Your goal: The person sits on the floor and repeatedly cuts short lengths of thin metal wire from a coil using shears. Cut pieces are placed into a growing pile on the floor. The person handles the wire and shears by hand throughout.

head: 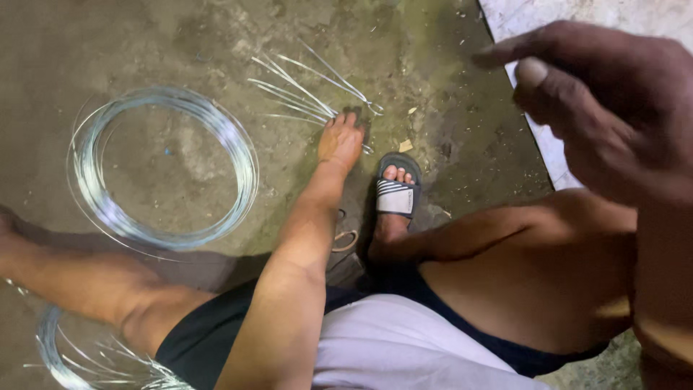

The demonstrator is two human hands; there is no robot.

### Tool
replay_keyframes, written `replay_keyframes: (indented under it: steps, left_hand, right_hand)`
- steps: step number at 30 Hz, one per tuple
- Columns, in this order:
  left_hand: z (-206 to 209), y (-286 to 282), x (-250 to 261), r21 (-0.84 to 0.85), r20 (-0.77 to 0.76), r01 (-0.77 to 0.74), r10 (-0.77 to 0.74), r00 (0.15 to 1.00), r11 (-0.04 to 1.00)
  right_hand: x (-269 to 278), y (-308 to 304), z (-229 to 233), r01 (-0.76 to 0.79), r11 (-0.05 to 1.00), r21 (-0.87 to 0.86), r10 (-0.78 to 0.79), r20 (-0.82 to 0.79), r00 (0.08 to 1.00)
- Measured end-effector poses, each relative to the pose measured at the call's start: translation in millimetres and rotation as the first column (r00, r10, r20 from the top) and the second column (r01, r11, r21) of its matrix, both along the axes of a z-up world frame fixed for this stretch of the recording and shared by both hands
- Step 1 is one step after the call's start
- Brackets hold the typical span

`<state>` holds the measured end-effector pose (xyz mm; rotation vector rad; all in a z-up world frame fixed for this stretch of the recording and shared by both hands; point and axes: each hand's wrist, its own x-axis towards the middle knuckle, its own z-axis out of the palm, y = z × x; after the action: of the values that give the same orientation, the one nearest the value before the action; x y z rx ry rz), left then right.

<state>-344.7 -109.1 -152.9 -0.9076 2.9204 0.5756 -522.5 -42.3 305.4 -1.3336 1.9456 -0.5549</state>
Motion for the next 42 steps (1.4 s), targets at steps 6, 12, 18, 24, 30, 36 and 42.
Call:
replay_keyframes:
  steps: [6, 12, 18, 24, 30, 36, 42]
  left_hand:
    - [14.5, -16.2, -2.6, -0.08, -0.107, 0.025, -0.034, 0.994, 0.996]
    - [95.6, -40.7, -5.1, -0.135, -0.56, -0.117, 0.022, 0.828, 0.984]
    - [216.6, -54.2, 10.3, -0.051, -0.695, -0.319, 0.196, 0.692, 0.946]
    - [312.7, -24.9, 44.0, 0.255, -0.789, -0.461, 0.459, 0.408, 0.85]
    - [357.4, 2.6, 85.5, 0.3, -0.812, -0.497, 0.491, 0.315, 0.814]
    - [368.3, 6.6, 119.2, 0.134, -0.843, -0.634, 0.424, 0.332, 0.762]
    - [368.5, 16.3, 139.0, 0.041, -0.841, -0.638, 0.372, 0.393, 0.769]
  right_hand:
    - [-3.2, 0.7, 9.8, -0.086, 0.993, -0.078, 0.107, 0.318, 0.942]
    - [-0.7, -22.4, 1.3, -0.444, 0.869, -0.22, 0.442, -0.062, 0.895]
    - [36.1, -17.7, -2.0, 0.059, 0.868, 0.492, 0.015, -0.145, 0.989]
    - [55.3, -23.1, -7.3, -0.367, 0.917, -0.157, 0.359, -0.076, 0.93]
    - [85.8, -37.1, -10.7, -0.193, 0.979, 0.065, 0.154, 0.383, 0.911]
    - [125.9, -45.9, -16.2, -0.51, 0.833, -0.217, 0.542, 0.129, 0.83]
    - [151.0, -55.5, -16.6, -0.39, 0.89, -0.235, 0.432, 0.164, 0.887]
